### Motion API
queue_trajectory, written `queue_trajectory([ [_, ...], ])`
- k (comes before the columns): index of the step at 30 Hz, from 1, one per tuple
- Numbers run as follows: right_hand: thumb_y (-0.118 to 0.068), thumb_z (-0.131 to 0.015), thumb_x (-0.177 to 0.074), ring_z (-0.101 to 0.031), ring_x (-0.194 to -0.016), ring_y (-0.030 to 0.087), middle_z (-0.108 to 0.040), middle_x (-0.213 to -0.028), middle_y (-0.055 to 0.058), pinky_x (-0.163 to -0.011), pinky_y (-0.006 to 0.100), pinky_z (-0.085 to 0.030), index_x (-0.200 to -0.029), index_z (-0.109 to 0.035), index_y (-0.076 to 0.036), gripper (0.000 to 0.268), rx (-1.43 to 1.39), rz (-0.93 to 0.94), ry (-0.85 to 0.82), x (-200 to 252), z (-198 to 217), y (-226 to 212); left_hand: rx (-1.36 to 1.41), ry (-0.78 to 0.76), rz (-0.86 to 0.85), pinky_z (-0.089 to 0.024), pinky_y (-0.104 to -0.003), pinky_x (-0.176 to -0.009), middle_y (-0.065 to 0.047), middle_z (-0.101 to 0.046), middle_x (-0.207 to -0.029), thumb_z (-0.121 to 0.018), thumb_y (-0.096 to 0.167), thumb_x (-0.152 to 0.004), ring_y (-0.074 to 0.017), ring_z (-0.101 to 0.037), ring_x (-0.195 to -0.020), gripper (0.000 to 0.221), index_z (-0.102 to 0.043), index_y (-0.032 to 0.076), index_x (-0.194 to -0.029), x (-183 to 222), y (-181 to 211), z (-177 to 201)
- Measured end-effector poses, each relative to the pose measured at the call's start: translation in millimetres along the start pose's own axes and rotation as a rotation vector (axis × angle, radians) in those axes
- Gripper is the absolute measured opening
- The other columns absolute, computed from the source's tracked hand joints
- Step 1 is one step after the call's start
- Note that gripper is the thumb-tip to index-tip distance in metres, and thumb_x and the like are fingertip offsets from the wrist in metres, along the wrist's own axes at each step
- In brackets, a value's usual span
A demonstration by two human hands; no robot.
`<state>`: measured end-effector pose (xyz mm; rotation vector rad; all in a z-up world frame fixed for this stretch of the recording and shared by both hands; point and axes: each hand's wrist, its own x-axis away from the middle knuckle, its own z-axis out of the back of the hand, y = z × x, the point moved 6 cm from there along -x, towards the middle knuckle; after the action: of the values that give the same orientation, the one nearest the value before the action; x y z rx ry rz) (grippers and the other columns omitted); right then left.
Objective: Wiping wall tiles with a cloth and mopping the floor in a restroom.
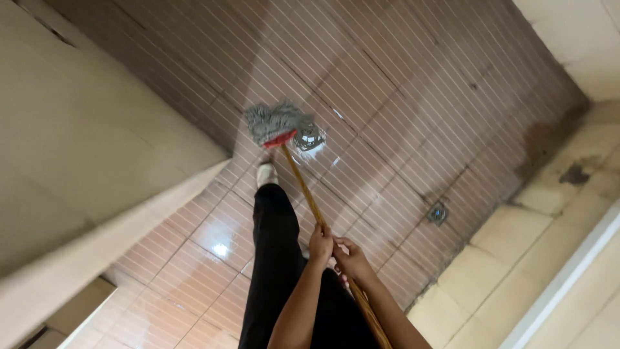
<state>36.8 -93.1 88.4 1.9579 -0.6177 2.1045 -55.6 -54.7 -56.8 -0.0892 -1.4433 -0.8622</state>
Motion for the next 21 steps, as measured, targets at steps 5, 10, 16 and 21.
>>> queue_trajectory([
  [5,-0.029,-0.059,-0.102,-0.054,-0.035,0.018,-0.060,-0.060,0.008,-0.030,0.035,-0.045,-0.134,-0.061,-0.015,0.035,0.069,0.107,0.007,-51.3,-30.0,-147.0,-0.063,0.011,-0.130,-0.055,-0.050,-0.075,-0.020,-0.073,-0.097,-0.047,0.044,-0.105,-0.0386,-0.073,-0.090,0.041,-0.056,0.012,-0.129,-110.9,111.8,39.2],
  [10,-0.020,-0.062,-0.098,-0.052,-0.036,0.017,-0.059,-0.059,0.009,-0.031,0.035,-0.043,-0.135,-0.060,-0.017,0.038,-0.001,0.168,-0.042,-121.0,-57.1,-279.9,-0.077,0.094,-0.203,-0.055,-0.053,-0.079,-0.024,-0.071,-0.102,-0.047,0.041,-0.103,-0.0445,-0.070,-0.096,0.041,-0.056,0.011,-0.130,-231.8,222.4,76.3],
  [16,-0.025,-0.060,-0.101,-0.044,-0.037,0.014,-0.054,-0.059,0.006,-0.032,0.031,-0.035,-0.135,-0.058,-0.024,0.035,-0.046,0.030,-0.018,-137.2,-76.0,-382.0,-0.028,0.057,-0.092,-0.055,-0.055,-0.076,-0.022,-0.071,-0.097,-0.047,0.037,-0.106,-0.0439,-0.069,-0.090,0.037,-0.057,0.006,-0.124,-276.9,315.6,107.1],
  [21,-0.026,-0.061,-0.101,-0.043,-0.038,0.012,-0.054,-0.059,0.005,-0.033,0.030,-0.035,-0.135,-0.059,-0.026,0.034,-0.075,0.049,-0.066,-132.0,-60.4,-390.2,-0.002,0.084,-0.198,-0.058,-0.043,-0.071,-0.015,-0.074,-0.088,-0.049,0.036,-0.106,-0.0285,-0.073,-0.079,0.036,-0.056,0.006,-0.125,-282.2,318.8,92.8],
])
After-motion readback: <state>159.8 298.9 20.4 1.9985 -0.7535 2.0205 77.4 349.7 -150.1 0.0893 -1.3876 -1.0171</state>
